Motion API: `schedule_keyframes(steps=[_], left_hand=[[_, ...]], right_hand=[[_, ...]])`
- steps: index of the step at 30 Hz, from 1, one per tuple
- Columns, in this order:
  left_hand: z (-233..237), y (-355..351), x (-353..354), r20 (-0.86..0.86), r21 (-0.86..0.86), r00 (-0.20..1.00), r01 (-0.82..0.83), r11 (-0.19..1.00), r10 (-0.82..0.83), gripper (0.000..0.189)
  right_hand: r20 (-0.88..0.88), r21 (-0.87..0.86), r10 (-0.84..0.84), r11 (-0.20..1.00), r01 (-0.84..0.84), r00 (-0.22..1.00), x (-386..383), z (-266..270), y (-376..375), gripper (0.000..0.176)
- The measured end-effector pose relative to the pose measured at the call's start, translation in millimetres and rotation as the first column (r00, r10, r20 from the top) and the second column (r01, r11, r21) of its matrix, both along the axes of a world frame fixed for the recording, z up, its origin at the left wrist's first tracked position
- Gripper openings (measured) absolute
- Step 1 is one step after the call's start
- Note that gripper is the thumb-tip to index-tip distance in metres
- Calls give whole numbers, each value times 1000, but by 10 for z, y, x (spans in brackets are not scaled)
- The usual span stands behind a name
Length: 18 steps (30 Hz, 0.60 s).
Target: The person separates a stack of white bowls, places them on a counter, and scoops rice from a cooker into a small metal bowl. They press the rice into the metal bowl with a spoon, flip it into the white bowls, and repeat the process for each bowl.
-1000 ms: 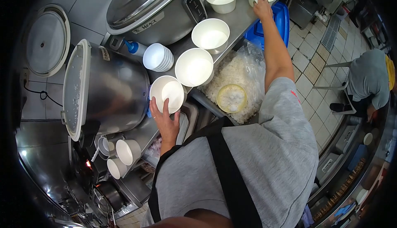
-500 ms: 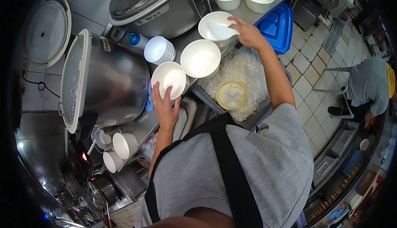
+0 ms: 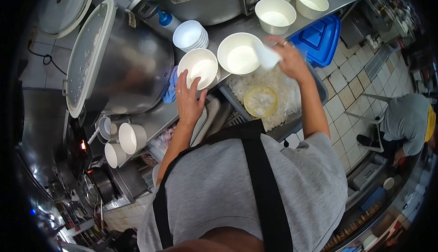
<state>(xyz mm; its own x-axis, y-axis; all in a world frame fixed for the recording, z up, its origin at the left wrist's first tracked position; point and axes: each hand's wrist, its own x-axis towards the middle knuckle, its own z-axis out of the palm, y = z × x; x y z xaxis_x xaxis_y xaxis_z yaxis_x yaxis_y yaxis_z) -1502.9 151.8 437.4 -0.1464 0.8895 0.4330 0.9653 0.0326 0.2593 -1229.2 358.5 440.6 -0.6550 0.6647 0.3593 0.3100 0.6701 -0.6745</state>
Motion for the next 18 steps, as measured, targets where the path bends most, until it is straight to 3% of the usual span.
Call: schedule_keyframes(steps=[1,4,7,12,13,14,16,17,18], left_hand=[[-10,-10,-10,6,7,1000,0,1000,0,43],[-30,-17,-39,-10,3,1000,12,1000,-12,43],[-81,-11,-73,27,5,1000,12,1000,-12,44],[43,-284,-140,104,99,993,-62,993,52,49],[76,-419,-195,115,118,989,-105,987,92,48],[112,-595,-271,115,140,979,-184,973,169,47],[120,-1014,-522,151,250,936,-348,904,318,46],[133,-1253,-665,168,267,890,-455,850,424,46],[116,-1515,-809,185,283,837,-547,787,515,46]], right_hand=[[-3,125,67,990,-66,998,-65,0,-149,47],[314,4,109,993,-117,943,-233,164,-447,51],[389,141,-14,989,-44,921,-385,-85,-291,59],[256,149,-86,988,49,963,-573,23,-229,77],[128,204,-102,976,75,987,-584,-56,-176,75],[56,255,-116,962,98,992,-571,-122,-137,64],[-32,37,-260,965,261,965,-527,-231,-129,41],[39,-27,-316,948,317,948,-485,-219,-105,38],[-25,-29,-294,956,293,956,-465,-215,-110,37]])
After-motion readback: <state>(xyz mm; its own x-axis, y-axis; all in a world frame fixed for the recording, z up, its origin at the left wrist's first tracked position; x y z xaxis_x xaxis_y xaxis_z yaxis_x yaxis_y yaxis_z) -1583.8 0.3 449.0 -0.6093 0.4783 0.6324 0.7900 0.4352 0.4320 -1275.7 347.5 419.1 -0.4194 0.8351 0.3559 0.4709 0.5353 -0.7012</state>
